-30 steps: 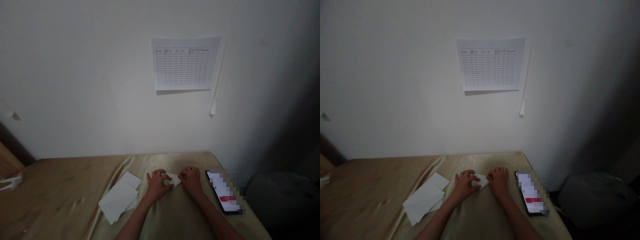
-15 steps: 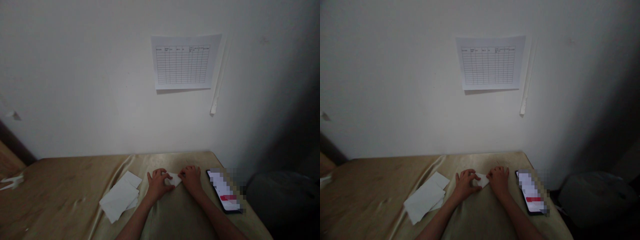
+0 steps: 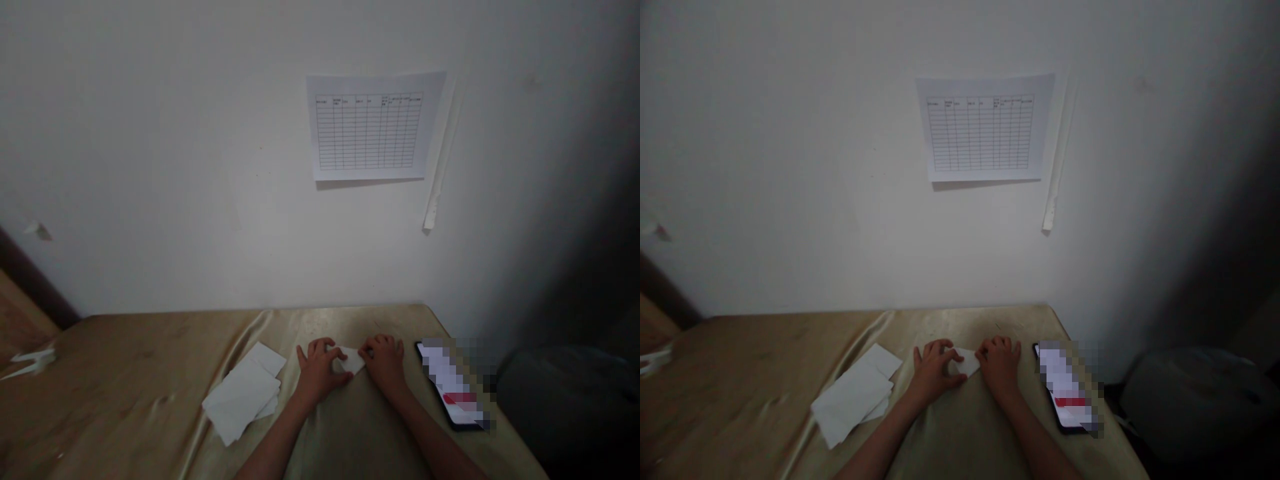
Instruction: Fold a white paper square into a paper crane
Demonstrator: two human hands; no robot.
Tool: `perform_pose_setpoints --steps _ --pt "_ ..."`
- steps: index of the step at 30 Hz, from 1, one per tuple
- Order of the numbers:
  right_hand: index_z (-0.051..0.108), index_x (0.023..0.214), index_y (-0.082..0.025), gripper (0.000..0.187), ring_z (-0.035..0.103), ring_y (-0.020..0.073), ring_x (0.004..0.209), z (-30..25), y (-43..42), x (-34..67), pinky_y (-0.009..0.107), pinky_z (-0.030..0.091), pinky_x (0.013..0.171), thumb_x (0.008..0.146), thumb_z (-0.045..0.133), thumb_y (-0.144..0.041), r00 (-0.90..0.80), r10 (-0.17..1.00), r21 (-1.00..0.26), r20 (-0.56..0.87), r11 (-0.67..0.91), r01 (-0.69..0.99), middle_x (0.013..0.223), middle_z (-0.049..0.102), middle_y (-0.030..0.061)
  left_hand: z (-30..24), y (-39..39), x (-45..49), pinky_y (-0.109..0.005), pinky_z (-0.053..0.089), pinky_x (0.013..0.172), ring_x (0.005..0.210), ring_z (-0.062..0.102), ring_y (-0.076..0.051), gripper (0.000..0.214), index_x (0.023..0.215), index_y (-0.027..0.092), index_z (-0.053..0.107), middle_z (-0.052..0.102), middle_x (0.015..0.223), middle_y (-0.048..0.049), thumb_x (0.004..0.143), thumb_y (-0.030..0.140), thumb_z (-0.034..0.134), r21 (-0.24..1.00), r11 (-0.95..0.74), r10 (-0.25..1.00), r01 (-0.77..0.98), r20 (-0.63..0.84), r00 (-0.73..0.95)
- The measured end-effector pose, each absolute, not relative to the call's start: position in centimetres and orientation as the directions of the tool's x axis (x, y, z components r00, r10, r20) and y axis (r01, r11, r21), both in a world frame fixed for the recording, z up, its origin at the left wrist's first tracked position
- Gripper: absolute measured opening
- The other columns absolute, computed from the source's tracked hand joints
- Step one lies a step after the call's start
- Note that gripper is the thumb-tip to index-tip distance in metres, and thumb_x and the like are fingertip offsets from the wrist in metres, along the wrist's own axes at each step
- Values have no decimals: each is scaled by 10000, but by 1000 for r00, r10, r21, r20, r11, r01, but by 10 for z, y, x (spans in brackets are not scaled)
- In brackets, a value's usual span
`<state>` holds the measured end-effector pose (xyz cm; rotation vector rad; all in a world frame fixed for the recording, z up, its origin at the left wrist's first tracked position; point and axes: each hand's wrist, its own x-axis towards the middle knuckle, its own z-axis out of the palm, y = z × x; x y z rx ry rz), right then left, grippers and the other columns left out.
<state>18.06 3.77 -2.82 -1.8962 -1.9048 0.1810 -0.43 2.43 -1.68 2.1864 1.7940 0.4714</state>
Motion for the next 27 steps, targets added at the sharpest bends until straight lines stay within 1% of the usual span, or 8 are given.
perform_pose_setpoints --steps 3,7,11,19,23,27 --pt "701 914 -275 133 464 260 1151 -28 39 180 525 142 1080 887 588 -340 39 977 -383 209 45 923 1089 663 57 -18 22 -2 -720 17 1116 1348 372 -331 419 1047 371 690 488 1405 -36 671 536 776 381 -208 978 901 103 182" --pt "699 927 -278 127 461 260 1154 -28 41 181 539 118 1086 890 590 -332 39 979 -389 200 42 920 1088 658 55 -18 20 1 -729 26 1111 1361 355 -339 412 1055 367 689 468 1436 -43 686 537 764 369 -212 977 905 105 187" --pt "693 908 -272 118 465 258 1151 -29 41 181 538 112 1089 894 588 -323 46 974 -402 223 49 914 1072 656 47 -18 21 2 -735 27 1109 1382 324 -355 396 1046 364 692 459 1457 -32 696 542 748 351 -210 977 913 111 182" --pt "680 904 -269 130 462 269 1168 -30 41 180 563 127 1078 905 563 -325 57 976 -409 210 35 912 1082 650 51 -16 20 3 -735 -6 1111 1414 273 -363 406 1049 362 681 446 1482 -11 683 517 762 327 -214 976 920 101 191" --pt "679 919 -267 144 463 269 1162 -31 41 180 558 136 1077 911 551 -332 50 974 -396 221 43 917 1083 652 53 -17 18 3 -729 -28 1117 1414 270 -364 378 1056 355 680 452 1483 -10 717 512 739 315 -233 971 920 127 203" --pt "676 922 -265 141 468 265 1154 -33 41 180 557 130 1084 914 548 -324 50 970 -394 238 50 918 1077 655 53 -19 19 0 -763 -1 1093 1416 267 -372 307 1044 379 680 442 1500 23 766 507 700 328 -251 967 911 121 223"
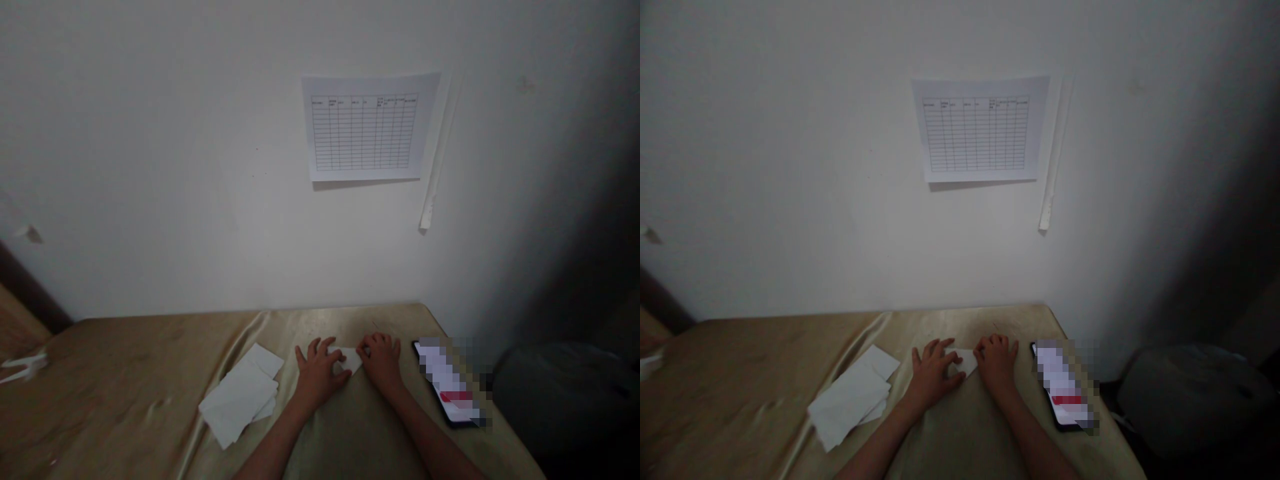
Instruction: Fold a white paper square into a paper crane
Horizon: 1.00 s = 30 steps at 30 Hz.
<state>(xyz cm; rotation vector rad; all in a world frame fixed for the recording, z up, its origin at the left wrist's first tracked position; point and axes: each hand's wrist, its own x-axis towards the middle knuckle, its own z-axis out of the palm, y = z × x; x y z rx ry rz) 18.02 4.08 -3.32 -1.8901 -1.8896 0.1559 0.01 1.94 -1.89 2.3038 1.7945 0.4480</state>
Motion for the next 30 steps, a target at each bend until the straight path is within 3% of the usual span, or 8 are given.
perform_pose_setpoints --steps 6,13,30 --pt "675 934 -269 144 467 270 1152 -34 40 181 570 128 1085 917 548 -335 39 969 -378 243 57 924 1090 651 54 -16 22 -1 -765 28 1091 1425 265 -353 215 1037 395 687 417 1520 52 851 476 615 332 -229 973 915 91 211" --pt "673 934 -272 144 464 274 1157 -33 40 181 564 140 1080 918 543 -331 38 969 -381 243 60 923 1089 649 56 -14 22 1 -764 2 1095 1419 264 -378 320 1061 386 691 426 1511 33 791 555 661 337 -206 979 919 66 195" --pt "667 926 -252 140 480 268 1149 -32 40 178 556 130 1084 924 542 -316 38 962 -357 270 63 932 1077 656 55 -16 24 -2 -780 -1 1079 1418 259 -389 341 1032 387 690 429 1511 41 739 560 709 364 -228 974 903 82 213"
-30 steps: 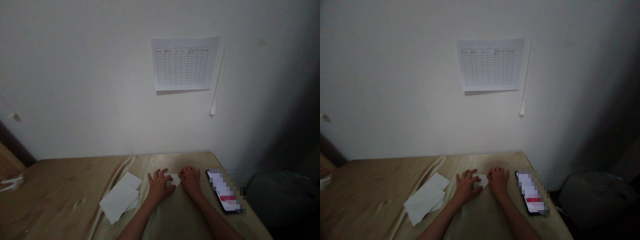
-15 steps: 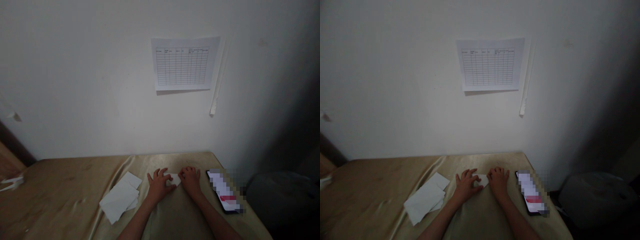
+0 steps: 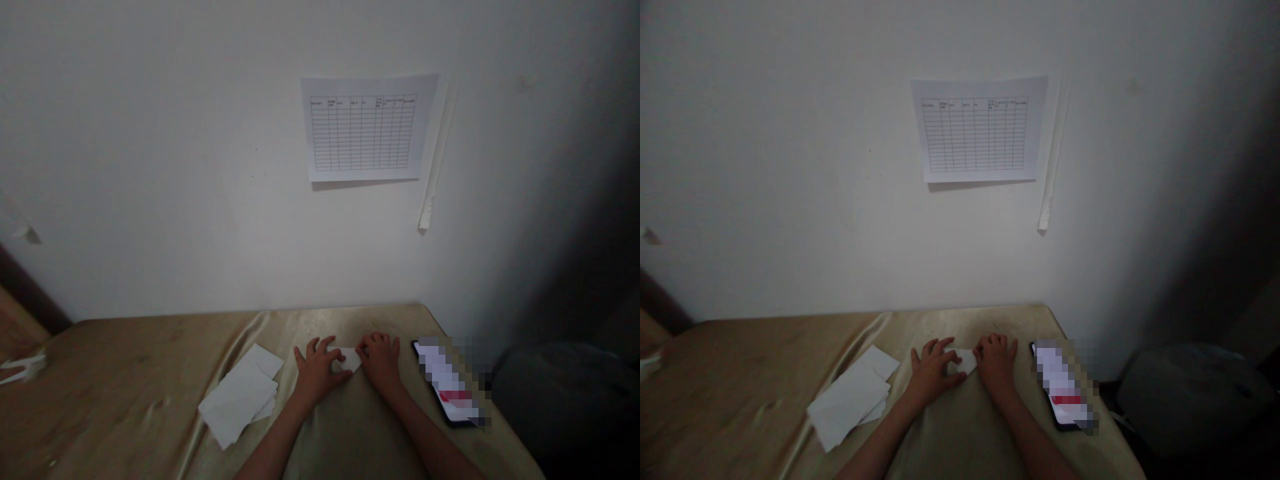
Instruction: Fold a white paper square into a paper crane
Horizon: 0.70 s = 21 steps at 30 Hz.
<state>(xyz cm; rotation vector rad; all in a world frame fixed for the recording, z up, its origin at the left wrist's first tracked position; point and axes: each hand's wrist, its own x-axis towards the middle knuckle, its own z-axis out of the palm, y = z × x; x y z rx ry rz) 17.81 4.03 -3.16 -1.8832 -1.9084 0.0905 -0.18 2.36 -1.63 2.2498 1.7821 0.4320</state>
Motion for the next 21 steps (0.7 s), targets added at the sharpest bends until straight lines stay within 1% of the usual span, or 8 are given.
perform_pose_setpoints --steps 4,9,15,21 --pt "672 938 -254 141 476 268 1167 -30 41 178 550 131 1085 920 547 -317 42 967 -356 249 51 933 1091 658 58 -16 23 -1 -787 11 1074 1419 256 -391 368 1045 396 682 415 1519 53 718 558 729 334 -225 974 915 76 212" --pt "669 928 -253 148 488 268 1152 -30 40 178 562 122 1090 926 540 -326 40 966 -351 257 54 935 1069 662 52 -15 23 -1 -790 32 1073 1425 249 -389 355 1070 405 673 405 1524 55 767 588 662 307 -228 974 924 65 218" --pt "664 920 -250 147 485 272 1144 -32 40 178 567 119 1089 928 536 -321 37 962 -360 271 65 931 1070 658 57 -14 22 0 -777 41 1085 1426 248 -394 406 1076 398 672 397 1531 46 719 590 707 308 -219 975 926 49 215" --pt "666 922 -252 139 475 272 1156 -34 42 177 572 120 1086 921 541 -312 44 965 -360 257 54 931 1076 659 62 -15 23 1 -789 35 1073 1428 254 -380 354 1064 402 667 414 1518 56 756 576 663 317 -220 976 923 61 211"
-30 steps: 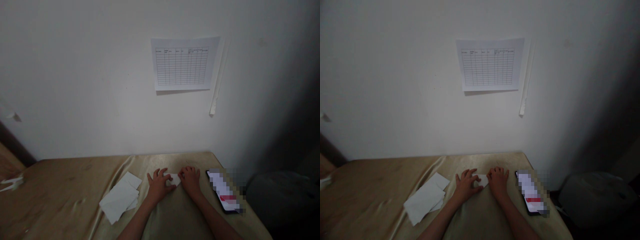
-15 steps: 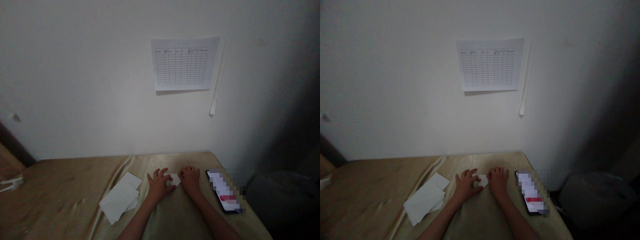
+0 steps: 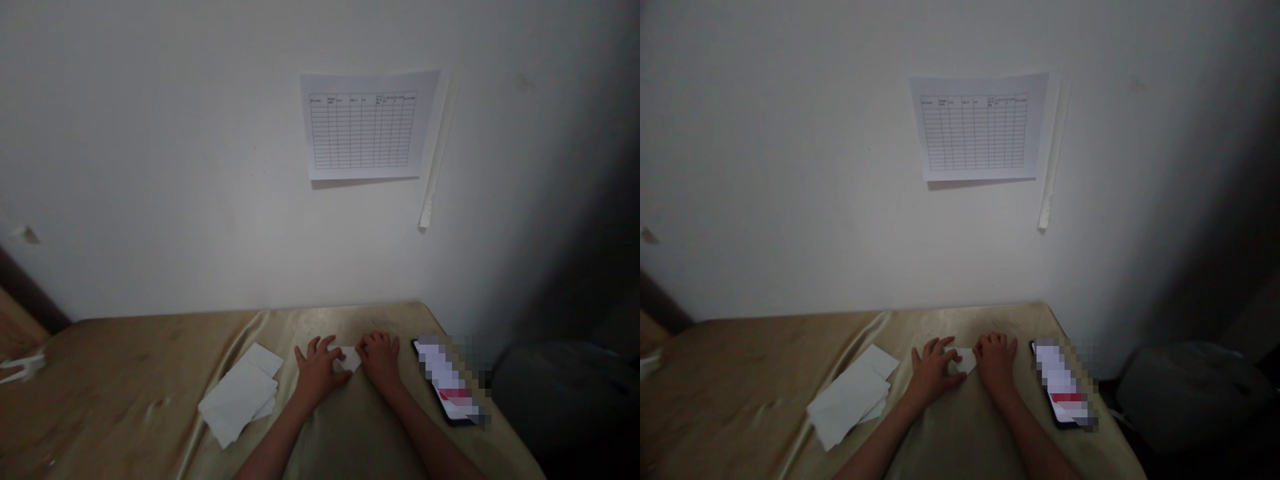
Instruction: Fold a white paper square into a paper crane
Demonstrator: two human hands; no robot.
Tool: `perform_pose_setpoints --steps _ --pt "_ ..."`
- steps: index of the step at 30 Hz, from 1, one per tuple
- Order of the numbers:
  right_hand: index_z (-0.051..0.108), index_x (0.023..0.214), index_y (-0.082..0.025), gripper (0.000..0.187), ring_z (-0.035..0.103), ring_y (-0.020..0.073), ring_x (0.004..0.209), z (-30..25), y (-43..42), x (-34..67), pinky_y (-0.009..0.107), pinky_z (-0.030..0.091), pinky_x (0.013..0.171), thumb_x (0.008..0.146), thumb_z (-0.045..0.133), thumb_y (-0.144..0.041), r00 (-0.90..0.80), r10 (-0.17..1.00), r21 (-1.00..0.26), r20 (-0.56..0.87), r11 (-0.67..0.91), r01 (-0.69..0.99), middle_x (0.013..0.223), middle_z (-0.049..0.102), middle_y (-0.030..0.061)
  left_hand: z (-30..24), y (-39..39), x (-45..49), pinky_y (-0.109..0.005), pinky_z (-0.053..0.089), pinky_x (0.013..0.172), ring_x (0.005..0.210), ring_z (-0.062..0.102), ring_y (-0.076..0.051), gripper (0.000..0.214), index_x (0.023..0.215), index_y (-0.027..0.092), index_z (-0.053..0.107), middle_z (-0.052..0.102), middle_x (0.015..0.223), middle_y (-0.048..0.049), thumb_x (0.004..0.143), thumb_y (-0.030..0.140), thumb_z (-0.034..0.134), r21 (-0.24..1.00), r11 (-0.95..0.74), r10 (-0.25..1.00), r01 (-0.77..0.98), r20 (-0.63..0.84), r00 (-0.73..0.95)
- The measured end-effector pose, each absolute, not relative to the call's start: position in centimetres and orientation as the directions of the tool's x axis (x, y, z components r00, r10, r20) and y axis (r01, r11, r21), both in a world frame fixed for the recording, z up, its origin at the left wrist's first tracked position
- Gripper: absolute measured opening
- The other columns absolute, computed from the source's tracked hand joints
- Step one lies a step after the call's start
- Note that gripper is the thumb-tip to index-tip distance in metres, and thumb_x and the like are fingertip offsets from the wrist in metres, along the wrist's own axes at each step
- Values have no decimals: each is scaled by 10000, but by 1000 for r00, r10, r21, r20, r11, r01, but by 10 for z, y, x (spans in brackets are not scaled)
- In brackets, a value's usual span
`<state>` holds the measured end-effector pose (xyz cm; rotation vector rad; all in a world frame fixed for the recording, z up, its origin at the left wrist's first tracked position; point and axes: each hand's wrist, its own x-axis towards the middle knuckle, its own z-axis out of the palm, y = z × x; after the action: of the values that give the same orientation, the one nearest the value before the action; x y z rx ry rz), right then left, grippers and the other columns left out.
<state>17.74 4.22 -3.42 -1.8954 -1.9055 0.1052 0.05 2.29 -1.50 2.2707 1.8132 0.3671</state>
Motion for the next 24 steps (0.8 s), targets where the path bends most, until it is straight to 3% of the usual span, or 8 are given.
perform_pose_setpoints --steps 10,18,24 --pt "658 929 -252 136 484 277 1142 -34 41 178 582 137 1082 927 534 -308 37 960 -354 277 66 933 1071 662 59 -17 21 2 -779 7 1081 1433 236 -384 322 1069 391 675 412 1522 42 788 546 647 280 -232 972 932 98 212" --pt "651 956 -259 150 491 270 1134 -32 39 177 563 141 1084 943 516 -323 23 954 -313 298 75 947 1074 661 61 -18 24 -1 -800 40 1062 1425 268 -360 193 1006 400 692 434 1512 71 862 493 602 330 -237 970 914 123 208" --pt "653 962 -256 159 485 270 1146 -33 40 177 560 136 1085 945 512 -327 24 960 -298 278 62 953 1090 658 70 -17 24 2 -798 -8 1064 1416 278 -372 260 996 378 693 459 1493 55 790 535 681 331 -244 969 912 129 213"
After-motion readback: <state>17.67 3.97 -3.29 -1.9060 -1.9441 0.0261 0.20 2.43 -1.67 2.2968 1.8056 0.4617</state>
